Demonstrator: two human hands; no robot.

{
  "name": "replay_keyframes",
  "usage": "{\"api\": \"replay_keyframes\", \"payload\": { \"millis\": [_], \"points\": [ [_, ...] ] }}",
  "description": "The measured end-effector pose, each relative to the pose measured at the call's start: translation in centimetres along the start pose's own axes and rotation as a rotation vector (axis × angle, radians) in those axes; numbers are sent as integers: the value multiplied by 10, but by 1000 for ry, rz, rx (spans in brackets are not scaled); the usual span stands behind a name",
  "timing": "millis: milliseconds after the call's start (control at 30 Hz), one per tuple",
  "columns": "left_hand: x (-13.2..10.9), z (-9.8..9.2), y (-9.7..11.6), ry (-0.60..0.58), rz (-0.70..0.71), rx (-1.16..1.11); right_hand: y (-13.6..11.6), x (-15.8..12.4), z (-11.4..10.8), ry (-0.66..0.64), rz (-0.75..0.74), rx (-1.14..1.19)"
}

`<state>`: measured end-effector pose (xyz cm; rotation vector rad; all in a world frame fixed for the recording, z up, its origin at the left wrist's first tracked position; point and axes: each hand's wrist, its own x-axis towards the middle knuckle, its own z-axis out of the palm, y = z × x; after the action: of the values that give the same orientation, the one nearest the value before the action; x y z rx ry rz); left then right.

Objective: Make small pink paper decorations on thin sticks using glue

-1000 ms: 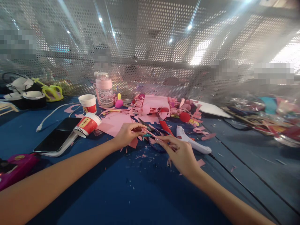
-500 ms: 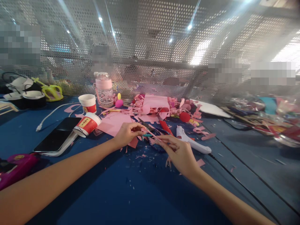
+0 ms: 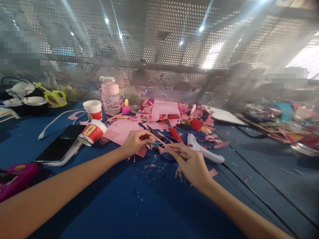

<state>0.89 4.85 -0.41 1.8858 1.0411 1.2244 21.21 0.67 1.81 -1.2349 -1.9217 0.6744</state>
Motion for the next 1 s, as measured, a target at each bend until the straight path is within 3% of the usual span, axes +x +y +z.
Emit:
{"api": "replay_keyframes", "payload": {
  "millis": [267,500,633,733,1000],
  "points": [
    [1,1,-3,41,3,18,4,2,-4,74,11,30],
    [0,1,-3,147,31,137,13,10,-8,130,-88,-549],
    [0,2,-4,213,24,212,17,9,-6,172,-125,-701],
    [0,2,-3,217,35,261,18,8,-9,176,-176,-705],
    [-1,1,-4,237,63,297,9,12,-21,181,-102,-493]
  ]
}}
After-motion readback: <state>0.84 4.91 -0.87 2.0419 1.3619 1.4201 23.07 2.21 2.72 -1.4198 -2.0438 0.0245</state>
